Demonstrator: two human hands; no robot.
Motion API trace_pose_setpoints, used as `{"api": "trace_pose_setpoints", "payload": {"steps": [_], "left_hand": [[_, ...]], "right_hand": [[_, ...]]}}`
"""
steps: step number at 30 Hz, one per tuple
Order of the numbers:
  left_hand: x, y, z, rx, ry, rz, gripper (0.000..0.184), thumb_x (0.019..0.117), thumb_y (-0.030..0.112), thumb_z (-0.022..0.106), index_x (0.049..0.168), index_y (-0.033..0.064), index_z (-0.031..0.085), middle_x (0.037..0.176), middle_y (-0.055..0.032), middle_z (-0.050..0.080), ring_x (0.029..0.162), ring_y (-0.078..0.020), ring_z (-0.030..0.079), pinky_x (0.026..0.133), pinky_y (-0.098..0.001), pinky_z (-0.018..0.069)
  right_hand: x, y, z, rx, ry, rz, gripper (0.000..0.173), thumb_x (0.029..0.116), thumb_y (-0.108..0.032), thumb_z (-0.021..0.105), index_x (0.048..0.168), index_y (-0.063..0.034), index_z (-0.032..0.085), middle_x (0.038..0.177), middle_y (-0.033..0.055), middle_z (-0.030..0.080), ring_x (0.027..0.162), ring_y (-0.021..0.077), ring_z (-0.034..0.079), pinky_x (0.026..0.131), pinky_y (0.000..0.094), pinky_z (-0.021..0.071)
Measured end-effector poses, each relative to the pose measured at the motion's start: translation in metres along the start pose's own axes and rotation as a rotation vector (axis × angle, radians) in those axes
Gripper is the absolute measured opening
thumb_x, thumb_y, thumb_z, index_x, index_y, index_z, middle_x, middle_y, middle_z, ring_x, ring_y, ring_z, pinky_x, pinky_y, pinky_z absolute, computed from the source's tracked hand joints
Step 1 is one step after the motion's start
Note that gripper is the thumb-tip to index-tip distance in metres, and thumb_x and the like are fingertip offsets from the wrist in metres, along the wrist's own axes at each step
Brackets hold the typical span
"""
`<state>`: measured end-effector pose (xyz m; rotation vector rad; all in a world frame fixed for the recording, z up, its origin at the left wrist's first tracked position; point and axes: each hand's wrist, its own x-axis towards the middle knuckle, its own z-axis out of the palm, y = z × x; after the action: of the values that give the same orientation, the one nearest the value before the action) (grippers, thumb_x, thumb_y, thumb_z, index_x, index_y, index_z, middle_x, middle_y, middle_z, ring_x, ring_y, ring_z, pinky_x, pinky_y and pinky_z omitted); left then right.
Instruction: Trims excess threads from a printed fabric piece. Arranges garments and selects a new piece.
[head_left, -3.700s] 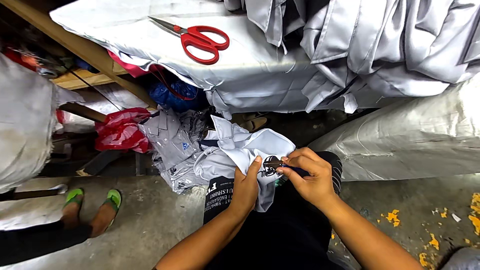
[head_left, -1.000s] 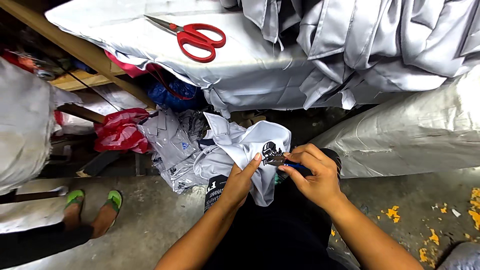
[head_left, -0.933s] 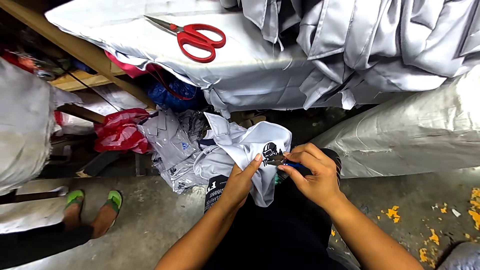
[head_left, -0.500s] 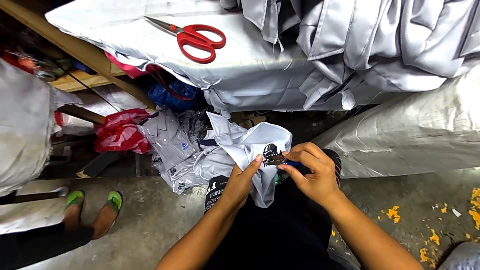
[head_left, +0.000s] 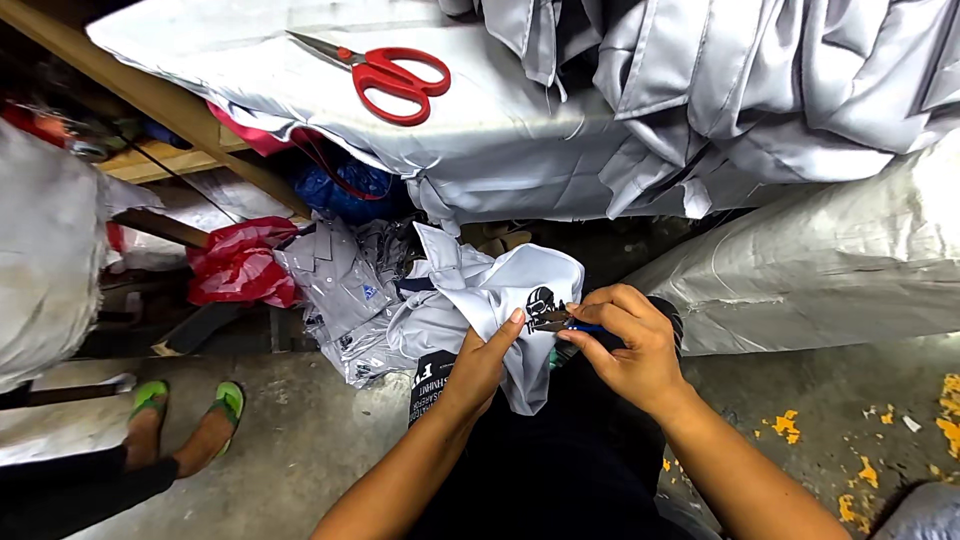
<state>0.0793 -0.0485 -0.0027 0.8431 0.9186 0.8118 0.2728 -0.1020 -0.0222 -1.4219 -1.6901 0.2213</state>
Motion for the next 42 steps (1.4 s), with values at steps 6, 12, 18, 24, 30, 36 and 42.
{"api": "trace_pose_setpoints", "payload": {"steps": [6, 12, 18, 24, 30, 36, 42], "left_hand": [[0.000, 0.000, -0.001, 0.008, 0.003, 0.002, 0.018, 0.1050, 0.003, 0.047, 0.121, 0.0007, 0.054, 0.100, -0.0036, 0.071, 0.095, -0.0089, 0.070, 0.091, -0.0295, 0.0579], [0.000, -0.001, 0.001, -0.003, -0.009, -0.011, 0.017, 0.1052, 0.003, 0.046, 0.120, 0.0005, 0.054, 0.099, -0.0037, 0.071, 0.094, -0.0094, 0.071, 0.090, -0.0298, 0.0585], [0.001, 0.001, 0.001, 0.012, 0.001, -0.015, 0.017, 0.1055, 0.004, 0.046, 0.120, 0.0015, 0.055, 0.099, -0.0031, 0.071, 0.094, -0.0084, 0.070, 0.090, -0.0289, 0.0580], [0.002, 0.002, 0.002, 0.021, 0.004, -0.027, 0.018, 0.1051, 0.004, 0.047, 0.121, 0.0013, 0.054, 0.099, -0.0034, 0.071, 0.094, -0.0081, 0.070, 0.090, -0.0286, 0.0579], [0.002, 0.002, 0.001, 0.029, 0.007, -0.019, 0.017, 0.1051, 0.004, 0.048, 0.120, 0.0014, 0.055, 0.098, -0.0027, 0.071, 0.093, -0.0085, 0.070, 0.090, -0.0295, 0.0583], [0.002, 0.000, 0.001, 0.024, -0.005, -0.021, 0.017, 0.1050, 0.004, 0.047, 0.120, 0.0017, 0.055, 0.098, -0.0025, 0.071, 0.093, -0.0082, 0.070, 0.089, -0.0289, 0.0583], [0.002, -0.001, 0.000, 0.021, 0.002, -0.019, 0.017, 0.1052, 0.004, 0.047, 0.120, 0.0008, 0.055, 0.099, -0.0034, 0.071, 0.093, -0.0085, 0.070, 0.090, -0.0290, 0.0579]], "right_hand": [[0.001, 0.000, 0.002, -0.007, 0.004, -0.020, 0.021, 0.0922, -0.025, 0.075, 0.100, -0.0065, 0.079, 0.098, 0.0077, 0.070, 0.092, 0.0151, 0.063, 0.081, 0.0280, 0.0514], [0.000, 0.002, 0.007, 0.061, 0.038, 0.060, 0.024, 0.0921, -0.024, 0.075, 0.100, -0.0011, 0.075, 0.097, 0.0089, 0.068, 0.084, 0.0075, 0.063, 0.073, 0.0187, 0.0516], [0.000, 0.000, -0.001, 0.022, -0.003, 0.015, 0.022, 0.0920, -0.026, 0.075, 0.100, -0.0066, 0.078, 0.098, 0.0067, 0.069, 0.093, 0.0134, 0.064, 0.082, 0.0277, 0.0528], [0.003, 0.003, -0.003, -0.022, -0.020, -0.021, 0.021, 0.0925, -0.026, 0.074, 0.100, -0.0069, 0.079, 0.097, 0.0073, 0.069, 0.092, 0.0163, 0.063, 0.081, 0.0305, 0.0506], [0.003, 0.004, 0.002, -0.003, 0.005, -0.026, 0.020, 0.0919, -0.024, 0.075, 0.099, -0.0052, 0.078, 0.098, 0.0086, 0.069, 0.093, 0.0154, 0.064, 0.082, 0.0277, 0.0523], [0.003, 0.003, -0.002, -0.012, -0.019, -0.026, 0.021, 0.0924, -0.025, 0.075, 0.100, -0.0058, 0.078, 0.098, 0.0079, 0.069, 0.092, 0.0157, 0.063, 0.082, 0.0292, 0.0509], [0.003, 0.004, -0.002, -0.016, -0.028, -0.033, 0.020, 0.0921, -0.025, 0.075, 0.100, -0.0064, 0.078, 0.098, 0.0077, 0.069, 0.094, 0.0165, 0.063, 0.083, 0.0306, 0.0510]]}}
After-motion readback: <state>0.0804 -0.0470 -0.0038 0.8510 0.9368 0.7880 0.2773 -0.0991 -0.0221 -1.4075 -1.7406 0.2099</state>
